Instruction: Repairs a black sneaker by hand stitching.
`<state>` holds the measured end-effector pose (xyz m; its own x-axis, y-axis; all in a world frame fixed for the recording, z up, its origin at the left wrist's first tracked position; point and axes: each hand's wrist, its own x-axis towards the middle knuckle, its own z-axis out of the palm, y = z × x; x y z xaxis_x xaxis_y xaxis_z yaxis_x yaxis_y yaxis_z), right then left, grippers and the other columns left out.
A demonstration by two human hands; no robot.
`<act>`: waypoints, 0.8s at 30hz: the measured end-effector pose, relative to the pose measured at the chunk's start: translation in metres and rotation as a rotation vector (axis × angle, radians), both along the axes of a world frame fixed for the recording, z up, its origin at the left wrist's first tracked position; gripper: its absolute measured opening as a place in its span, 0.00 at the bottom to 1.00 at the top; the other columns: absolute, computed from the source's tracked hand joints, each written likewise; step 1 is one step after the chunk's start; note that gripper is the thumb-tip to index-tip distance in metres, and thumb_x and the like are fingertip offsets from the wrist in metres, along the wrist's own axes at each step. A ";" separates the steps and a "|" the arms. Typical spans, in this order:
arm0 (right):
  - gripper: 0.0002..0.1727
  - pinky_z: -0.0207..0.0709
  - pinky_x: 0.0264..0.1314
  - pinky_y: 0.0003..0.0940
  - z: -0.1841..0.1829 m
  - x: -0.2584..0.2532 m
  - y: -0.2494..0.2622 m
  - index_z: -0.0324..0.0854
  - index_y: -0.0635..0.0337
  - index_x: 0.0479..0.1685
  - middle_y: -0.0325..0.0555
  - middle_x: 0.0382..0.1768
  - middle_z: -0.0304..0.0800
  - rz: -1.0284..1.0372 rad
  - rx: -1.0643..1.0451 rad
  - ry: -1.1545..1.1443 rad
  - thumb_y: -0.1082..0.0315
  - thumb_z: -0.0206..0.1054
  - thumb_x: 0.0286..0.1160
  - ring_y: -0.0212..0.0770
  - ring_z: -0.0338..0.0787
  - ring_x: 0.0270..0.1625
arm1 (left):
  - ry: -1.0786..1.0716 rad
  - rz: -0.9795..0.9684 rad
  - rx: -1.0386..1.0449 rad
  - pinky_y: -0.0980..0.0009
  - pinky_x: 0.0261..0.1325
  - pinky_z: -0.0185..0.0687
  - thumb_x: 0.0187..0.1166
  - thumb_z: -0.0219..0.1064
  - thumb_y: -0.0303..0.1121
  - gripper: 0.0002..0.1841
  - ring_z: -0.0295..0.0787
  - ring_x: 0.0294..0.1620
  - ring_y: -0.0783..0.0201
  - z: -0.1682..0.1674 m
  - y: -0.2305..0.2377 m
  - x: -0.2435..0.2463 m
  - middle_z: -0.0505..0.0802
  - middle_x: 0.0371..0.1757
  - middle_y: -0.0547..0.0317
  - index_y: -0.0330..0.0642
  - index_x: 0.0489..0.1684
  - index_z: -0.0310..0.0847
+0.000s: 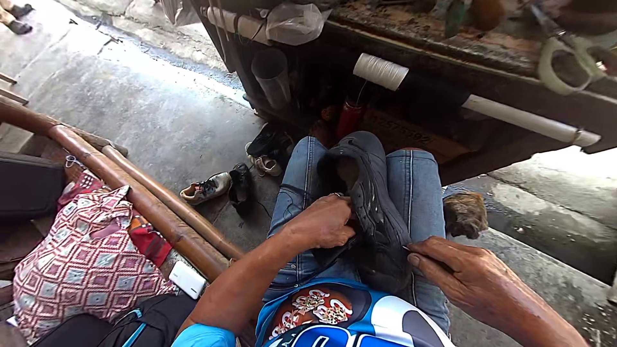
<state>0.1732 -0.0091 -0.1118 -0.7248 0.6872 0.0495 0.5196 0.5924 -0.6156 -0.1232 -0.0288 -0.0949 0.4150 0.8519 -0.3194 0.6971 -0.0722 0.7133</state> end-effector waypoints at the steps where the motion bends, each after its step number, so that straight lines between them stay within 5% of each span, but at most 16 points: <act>1: 0.20 0.79 0.31 0.34 0.000 0.001 0.000 0.91 0.50 0.40 0.35 0.33 0.91 -0.002 -0.004 0.003 0.51 0.54 0.84 0.30 0.88 0.32 | -0.019 0.040 0.078 0.54 0.75 0.74 0.80 0.66 0.36 0.11 0.86 0.64 0.57 -0.001 -0.004 -0.003 0.94 0.53 0.52 0.39 0.43 0.92; 6: 0.20 0.80 0.32 0.34 0.001 0.003 -0.002 0.91 0.48 0.40 0.34 0.34 0.91 -0.023 -0.020 0.003 0.51 0.55 0.85 0.29 0.88 0.34 | -0.291 0.183 0.205 0.66 0.63 0.81 0.82 0.66 0.39 0.11 0.84 0.59 0.69 0.011 -0.015 -0.031 0.90 0.52 0.62 0.45 0.34 0.91; 9: 0.19 0.81 0.33 0.35 0.002 0.000 -0.003 0.90 0.47 0.39 0.33 0.34 0.91 -0.029 -0.021 0.001 0.51 0.55 0.85 0.30 0.88 0.34 | -0.809 0.181 0.054 0.68 0.53 0.91 0.84 0.64 0.32 0.08 0.90 0.52 0.66 0.011 -0.021 -0.045 0.89 0.58 0.55 0.38 0.39 0.87; 11: 0.19 0.80 0.33 0.36 0.003 -0.001 -0.004 0.90 0.48 0.39 0.34 0.34 0.91 -0.026 -0.034 0.001 0.52 0.55 0.86 0.31 0.88 0.34 | -1.183 0.156 -0.105 0.68 0.44 0.92 0.86 0.64 0.35 0.08 0.93 0.46 0.65 0.001 -0.022 -0.046 0.91 0.62 0.53 0.43 0.44 0.88; 14: 0.18 0.81 0.32 0.37 0.002 -0.001 -0.004 0.89 0.48 0.39 0.34 0.34 0.90 -0.019 -0.026 0.000 0.52 0.54 0.86 0.32 0.89 0.34 | -1.472 0.276 -0.333 0.76 0.35 0.85 0.87 0.64 0.36 0.08 0.90 0.35 0.67 -0.017 -0.016 -0.038 0.93 0.49 0.51 0.44 0.47 0.87; 16: 0.18 0.81 0.32 0.37 0.000 0.000 -0.005 0.89 0.48 0.39 0.35 0.33 0.90 -0.019 -0.017 0.009 0.53 0.55 0.86 0.32 0.89 0.34 | -1.290 0.482 -0.342 0.79 0.31 0.81 0.87 0.62 0.32 0.07 0.85 0.29 0.72 -0.022 -0.010 -0.028 0.92 0.38 0.57 0.42 0.45 0.86; 18: 0.18 0.81 0.30 0.36 -0.003 0.000 -0.006 0.89 0.48 0.40 0.35 0.33 0.89 -0.018 -0.008 0.024 0.53 0.55 0.86 0.33 0.89 0.33 | -0.847 0.542 -0.205 0.76 0.34 0.83 0.83 0.61 0.26 0.08 0.86 0.30 0.73 -0.020 -0.005 -0.011 0.92 0.36 0.61 0.38 0.47 0.87; 21: 0.17 0.80 0.28 0.35 -0.006 -0.001 -0.008 0.89 0.49 0.39 0.35 0.31 0.88 -0.026 0.014 0.037 0.53 0.55 0.86 0.33 0.88 0.31 | -0.275 0.324 -0.062 0.69 0.62 0.86 0.69 0.69 0.28 0.12 0.90 0.53 0.76 -0.014 0.001 0.011 0.95 0.47 0.65 0.43 0.50 0.88; 24: 0.17 0.80 0.27 0.35 -0.009 -0.002 -0.013 0.88 0.50 0.39 0.37 0.30 0.88 -0.053 0.037 0.064 0.54 0.55 0.86 0.34 0.88 0.31 | -0.167 0.114 -0.125 0.67 0.69 0.79 0.69 0.72 0.30 0.16 0.85 0.61 0.73 -0.014 0.006 0.018 0.92 0.54 0.60 0.41 0.56 0.87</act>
<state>0.1712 -0.0220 -0.1204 -0.6818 0.7215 0.1208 0.5112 0.5880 -0.6268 -0.1052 -0.0229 -0.1086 0.3739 0.8545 -0.3606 0.5675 0.0968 0.8177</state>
